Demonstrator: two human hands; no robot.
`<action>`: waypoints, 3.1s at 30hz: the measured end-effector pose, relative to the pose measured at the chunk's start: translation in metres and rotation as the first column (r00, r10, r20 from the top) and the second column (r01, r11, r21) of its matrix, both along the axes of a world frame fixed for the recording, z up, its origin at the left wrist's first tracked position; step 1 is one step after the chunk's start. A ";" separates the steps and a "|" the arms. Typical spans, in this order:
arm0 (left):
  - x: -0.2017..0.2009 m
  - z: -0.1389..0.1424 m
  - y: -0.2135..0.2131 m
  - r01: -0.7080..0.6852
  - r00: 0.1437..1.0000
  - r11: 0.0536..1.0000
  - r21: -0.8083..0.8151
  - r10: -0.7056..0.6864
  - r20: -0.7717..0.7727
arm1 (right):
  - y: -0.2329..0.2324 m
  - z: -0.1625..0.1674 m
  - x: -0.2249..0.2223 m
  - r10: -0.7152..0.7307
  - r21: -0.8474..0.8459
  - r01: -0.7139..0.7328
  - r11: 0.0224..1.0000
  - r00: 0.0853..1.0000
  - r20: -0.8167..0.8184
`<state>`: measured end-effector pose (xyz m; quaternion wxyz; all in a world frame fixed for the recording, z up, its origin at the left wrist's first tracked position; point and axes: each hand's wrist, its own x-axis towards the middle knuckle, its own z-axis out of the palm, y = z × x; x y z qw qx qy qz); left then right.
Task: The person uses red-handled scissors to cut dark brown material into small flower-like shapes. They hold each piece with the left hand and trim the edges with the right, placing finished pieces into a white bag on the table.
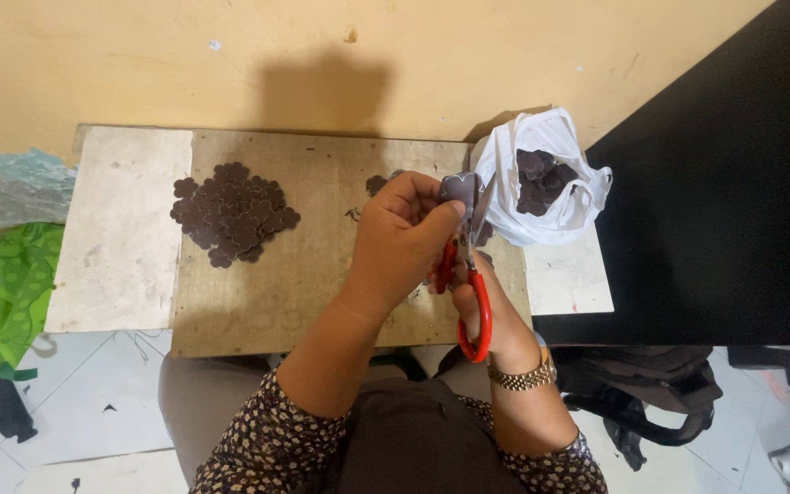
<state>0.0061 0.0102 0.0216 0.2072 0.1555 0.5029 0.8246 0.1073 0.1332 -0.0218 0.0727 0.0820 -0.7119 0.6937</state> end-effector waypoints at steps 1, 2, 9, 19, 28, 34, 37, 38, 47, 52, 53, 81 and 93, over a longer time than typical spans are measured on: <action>0.000 0.000 0.000 0.003 1.000 1.000 -0.006 -0.003 -0.004 | 0.000 0.000 0.000 0.005 0.004 -0.005 1.000 1.000 -0.003; 0.000 0.000 0.000 0.006 1.000 1.000 -0.013 -0.006 -0.009 | 0.002 -0.001 0.000 0.011 0.007 -0.011 1.000 1.000 -0.007; -0.001 -0.008 0.002 0.034 0.998 0.999 0.042 -0.032 -0.055 | 0.005 -0.006 0.001 -0.029 0.097 0.030 0.995 1.000 -0.013; 0.005 0.006 -0.003 0.104 0.995 0.993 -0.049 -0.103 0.010 | 0.004 0.003 0.005 -0.043 0.060 0.043 0.997 0.999 0.002; -0.001 0.008 -0.005 0.110 0.994 0.993 -0.032 -0.111 -0.021 | 0.006 0.004 0.002 -0.043 0.088 0.040 0.995 0.998 0.036; -0.003 -0.005 -0.002 0.122 0.993 0.992 0.030 -0.122 -0.002 | 0.007 0.004 0.003 -0.052 0.110 0.047 0.993 0.998 0.038; -0.004 -0.007 -0.001 0.127 0.992 0.991 0.051 -0.128 0.011 | 0.006 0.005 0.001 -0.048 0.106 0.044 0.993 0.998 0.039; -0.004 -0.007 -0.001 0.125 0.992 0.991 0.049 -0.125 -0.001 | 0.006 0.006 0.002 -0.048 0.100 0.044 0.994 0.998 0.038; -0.001 -0.004 -0.001 0.160 0.986 0.987 0.015 -0.161 0.040 | 0.006 -0.001 0.001 -0.051 0.097 0.048 0.994 0.998 0.035; 0.000 -0.004 -0.002 0.189 0.981 0.982 0.030 -0.190 0.033 | 0.006 -0.006 0.003 -0.032 0.073 0.035 0.997 0.999 -0.043; 0.001 -0.004 -0.002 0.199 0.979 0.979 0.033 -0.201 0.041 | 0.006 -0.006 0.004 -0.022 0.059 0.025 0.998 0.998 -0.061; 0.004 -0.002 -0.003 0.242 0.964 0.970 0.024 -0.243 0.110 | 0.008 -0.008 0.008 -0.009 0.025 0.009 1.000 1.000 -0.004; 0.006 0.000 -0.005 0.227 0.972 0.973 0.043 -0.229 0.049 | 0.012 -0.017 0.007 -0.021 0.009 0.021 1.000 1.000 -0.010</action>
